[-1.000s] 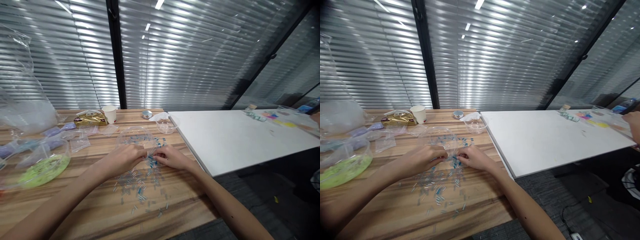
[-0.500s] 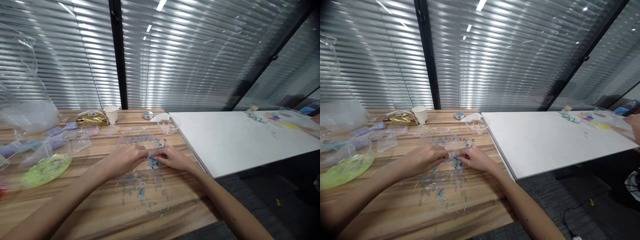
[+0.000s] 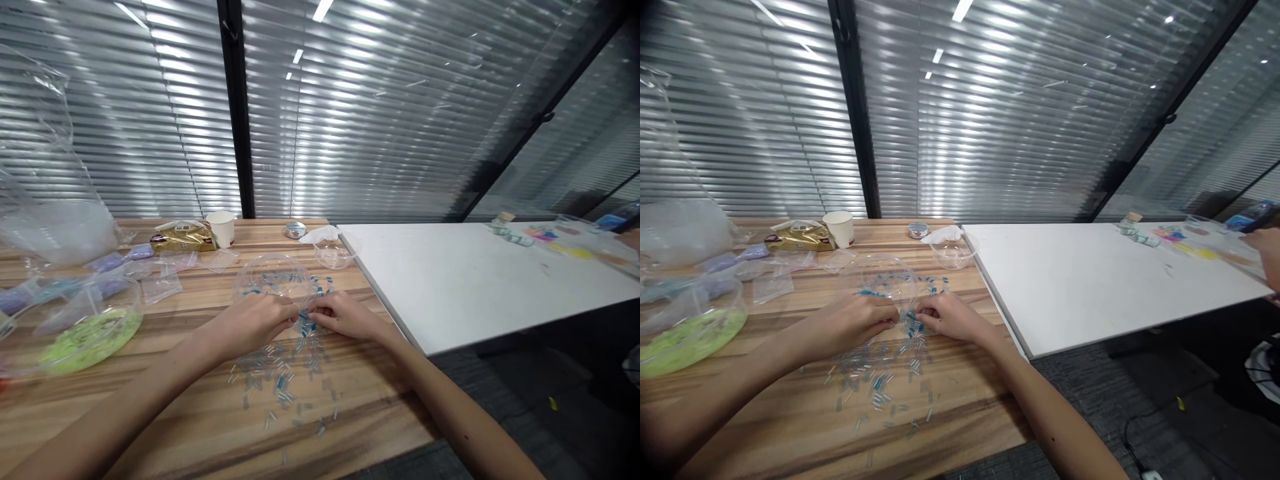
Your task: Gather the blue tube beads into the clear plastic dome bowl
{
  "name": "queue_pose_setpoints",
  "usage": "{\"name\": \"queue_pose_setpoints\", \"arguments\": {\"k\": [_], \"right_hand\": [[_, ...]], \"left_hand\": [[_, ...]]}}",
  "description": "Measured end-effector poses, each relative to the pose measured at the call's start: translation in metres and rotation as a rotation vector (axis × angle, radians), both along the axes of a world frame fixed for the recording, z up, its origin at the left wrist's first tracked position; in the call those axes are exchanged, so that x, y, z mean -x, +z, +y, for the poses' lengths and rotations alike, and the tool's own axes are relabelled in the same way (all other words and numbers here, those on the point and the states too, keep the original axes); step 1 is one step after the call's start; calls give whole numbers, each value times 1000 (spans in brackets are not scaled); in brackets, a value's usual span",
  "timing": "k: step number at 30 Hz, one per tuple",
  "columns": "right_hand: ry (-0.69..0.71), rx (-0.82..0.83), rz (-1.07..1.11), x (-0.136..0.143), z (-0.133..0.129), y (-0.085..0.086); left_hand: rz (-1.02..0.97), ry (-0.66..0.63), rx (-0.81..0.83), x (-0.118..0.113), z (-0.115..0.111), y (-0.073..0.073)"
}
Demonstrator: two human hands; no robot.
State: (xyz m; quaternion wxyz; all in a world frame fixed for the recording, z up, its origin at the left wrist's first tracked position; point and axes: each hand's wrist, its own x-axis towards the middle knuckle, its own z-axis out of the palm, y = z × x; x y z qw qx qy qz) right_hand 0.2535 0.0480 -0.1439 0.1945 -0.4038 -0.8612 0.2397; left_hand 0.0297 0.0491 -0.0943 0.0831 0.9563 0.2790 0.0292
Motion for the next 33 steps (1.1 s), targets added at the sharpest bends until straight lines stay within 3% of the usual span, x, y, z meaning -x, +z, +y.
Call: {"name": "queue_pose_setpoints", "arguments": {"k": [33], "right_hand": [[4, 19, -6, 1, -1, 3]], "left_hand": [[-17, -21, -20, 0, -1, 0]]}}
